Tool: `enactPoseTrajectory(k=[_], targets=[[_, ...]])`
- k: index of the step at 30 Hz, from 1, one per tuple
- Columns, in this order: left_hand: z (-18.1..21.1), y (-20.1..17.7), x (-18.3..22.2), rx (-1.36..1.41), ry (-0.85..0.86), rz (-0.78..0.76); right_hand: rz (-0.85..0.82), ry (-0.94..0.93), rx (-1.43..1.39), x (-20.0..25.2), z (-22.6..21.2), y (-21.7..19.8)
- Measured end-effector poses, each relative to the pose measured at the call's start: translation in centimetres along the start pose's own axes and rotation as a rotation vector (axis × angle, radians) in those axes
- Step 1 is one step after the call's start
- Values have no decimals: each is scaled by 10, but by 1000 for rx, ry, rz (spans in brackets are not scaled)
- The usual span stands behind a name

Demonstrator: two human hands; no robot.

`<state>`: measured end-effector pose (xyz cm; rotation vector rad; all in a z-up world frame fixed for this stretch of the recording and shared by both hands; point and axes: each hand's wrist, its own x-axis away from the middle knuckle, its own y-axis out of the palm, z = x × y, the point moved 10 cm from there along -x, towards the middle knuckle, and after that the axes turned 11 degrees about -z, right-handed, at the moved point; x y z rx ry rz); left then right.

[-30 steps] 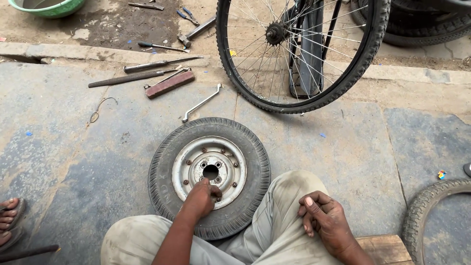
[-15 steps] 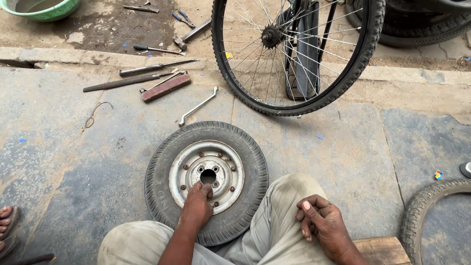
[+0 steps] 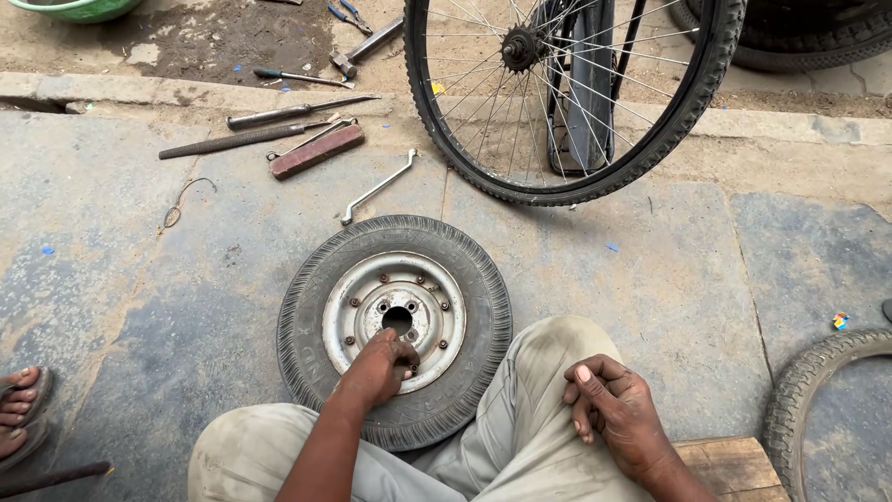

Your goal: The person works on a wheel rim, turning and adjusting nuts around the central hub using a socket wrench and then fitting and tightening the nuts and bolts by hand.

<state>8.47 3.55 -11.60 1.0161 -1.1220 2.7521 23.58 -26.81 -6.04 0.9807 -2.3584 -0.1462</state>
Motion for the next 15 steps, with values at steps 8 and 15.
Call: enactPoseTrajectory(k=[8,15], targets=[[22,-3,-9,71,-37,138,-2,11,-8,1,3,0],[42,4,-28,-79,-107,168,-8,36,-2,0,5,-1]])
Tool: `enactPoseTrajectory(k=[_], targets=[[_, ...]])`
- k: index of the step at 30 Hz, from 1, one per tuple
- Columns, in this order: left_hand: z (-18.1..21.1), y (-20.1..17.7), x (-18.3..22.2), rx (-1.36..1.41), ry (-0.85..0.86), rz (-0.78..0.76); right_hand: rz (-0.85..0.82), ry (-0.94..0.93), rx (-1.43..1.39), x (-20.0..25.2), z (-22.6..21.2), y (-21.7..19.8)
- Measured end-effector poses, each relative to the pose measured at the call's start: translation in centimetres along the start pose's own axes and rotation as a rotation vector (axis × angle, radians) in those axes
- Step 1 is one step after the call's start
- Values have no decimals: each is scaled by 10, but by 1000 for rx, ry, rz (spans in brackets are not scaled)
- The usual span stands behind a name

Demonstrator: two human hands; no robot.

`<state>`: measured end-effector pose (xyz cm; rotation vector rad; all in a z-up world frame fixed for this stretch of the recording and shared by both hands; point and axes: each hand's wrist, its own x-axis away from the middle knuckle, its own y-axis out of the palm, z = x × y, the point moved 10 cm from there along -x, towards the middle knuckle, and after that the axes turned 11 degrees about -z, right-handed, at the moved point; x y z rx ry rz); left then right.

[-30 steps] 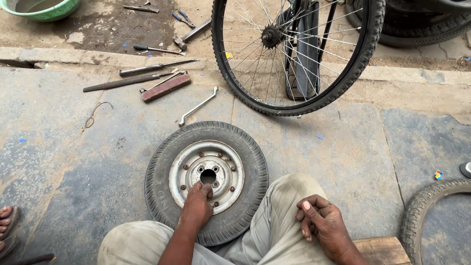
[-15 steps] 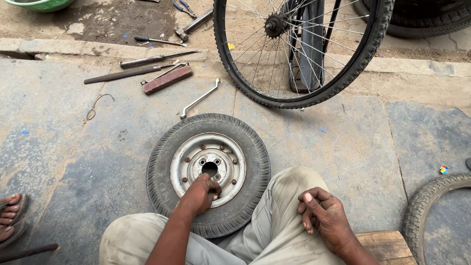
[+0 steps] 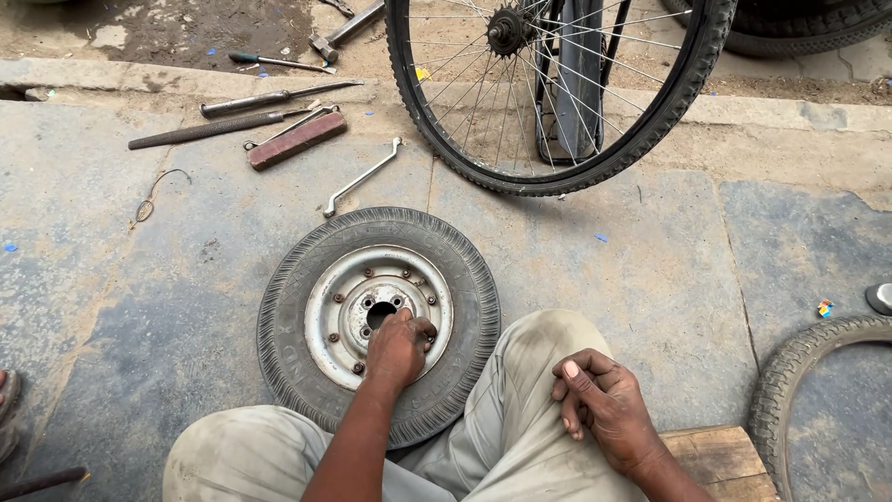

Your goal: The person works on a wheel rim, turning and adjusting nuts around the central hub using a socket wrench and then fitting and tightening the nuts and bolts by hand.

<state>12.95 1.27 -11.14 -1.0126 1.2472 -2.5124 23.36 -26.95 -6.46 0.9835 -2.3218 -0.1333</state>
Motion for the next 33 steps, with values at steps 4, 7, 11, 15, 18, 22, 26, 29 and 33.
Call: enactPoseTrajectory(k=[4,7,11,15,18,22,26,29,33], targets=[[-11,0,-3,-55,-3,-131,-4,4,5,-2,-1,0],[-13,-6,3,216,0,-63,8,16,11,-3,-3,1],[-11,5,8,62,-95,-77,10,15,19,-1,-1,0],[-10,-2,9,120,-115,-26,5,-3,1,-5,-6,2],[-12,3,11,81,-102,-42,7,10,1,1,0,2],[-12,-8,8,216,-61,19,-1,-2,-12,-4,-3,2],[-17,5,5,113,-90,-77,-1,0,19,-3,-2,0],[-16,-1,-2,91,-68,-77,0,-5,3,-4,-2,1],[-12,-1,2,147,-68,-90,-18,-9,-13,-3,0,0]])
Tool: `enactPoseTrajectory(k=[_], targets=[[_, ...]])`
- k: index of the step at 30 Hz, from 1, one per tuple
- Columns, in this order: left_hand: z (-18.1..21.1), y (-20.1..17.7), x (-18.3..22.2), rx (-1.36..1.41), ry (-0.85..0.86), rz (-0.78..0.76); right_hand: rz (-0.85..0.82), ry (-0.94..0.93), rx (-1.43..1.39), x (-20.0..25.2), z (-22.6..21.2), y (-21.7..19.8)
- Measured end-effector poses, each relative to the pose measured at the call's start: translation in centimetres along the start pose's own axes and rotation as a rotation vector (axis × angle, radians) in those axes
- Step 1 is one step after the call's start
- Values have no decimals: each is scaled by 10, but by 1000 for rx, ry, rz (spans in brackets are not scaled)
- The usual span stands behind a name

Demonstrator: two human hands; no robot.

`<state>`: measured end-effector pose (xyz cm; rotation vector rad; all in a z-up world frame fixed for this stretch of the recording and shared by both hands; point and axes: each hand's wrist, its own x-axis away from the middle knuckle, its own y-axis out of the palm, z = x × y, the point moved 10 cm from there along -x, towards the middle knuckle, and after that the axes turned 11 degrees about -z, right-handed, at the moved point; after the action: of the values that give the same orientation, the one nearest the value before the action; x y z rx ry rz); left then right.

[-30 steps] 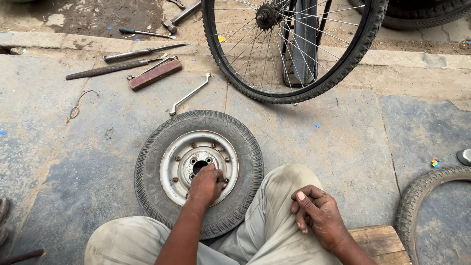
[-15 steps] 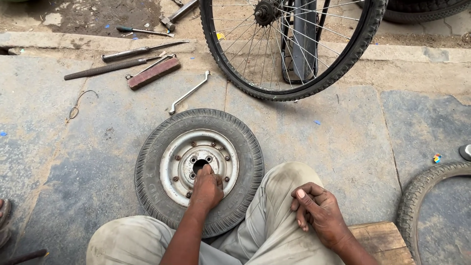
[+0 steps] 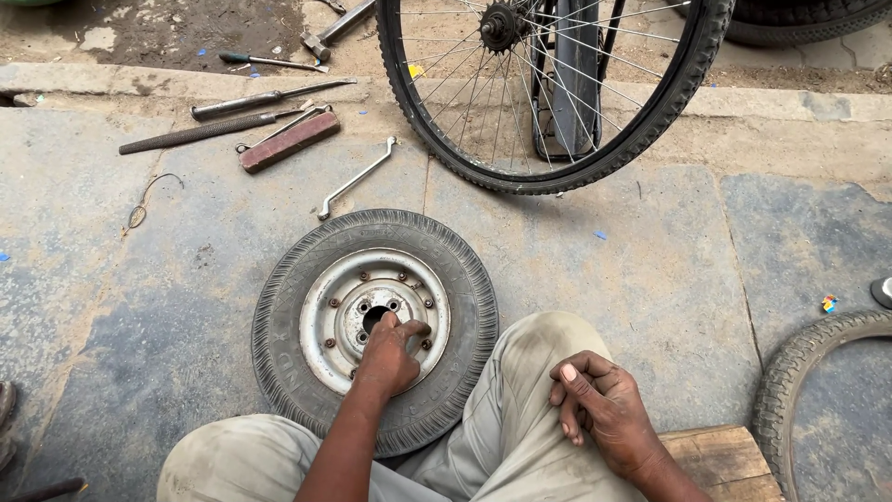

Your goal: The person works on a wheel rim, turning and adjusting nuts around the central hub using a socket wrench and then fitting and tightening the nuts and bolts by hand.

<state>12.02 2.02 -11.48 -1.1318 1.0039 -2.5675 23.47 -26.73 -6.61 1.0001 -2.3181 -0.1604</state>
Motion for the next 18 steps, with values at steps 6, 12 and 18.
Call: enactPoseTrajectory(k=[6,12,18], targets=[[9,-3,4,-93,12,40,3,5,0,-1,1,-1],[-1,-5,1,87,74,44,-3,15,-16,-2,4,-3],[5,-27,-20,144,55,218,-5,39,-7,-3,5,-3]])
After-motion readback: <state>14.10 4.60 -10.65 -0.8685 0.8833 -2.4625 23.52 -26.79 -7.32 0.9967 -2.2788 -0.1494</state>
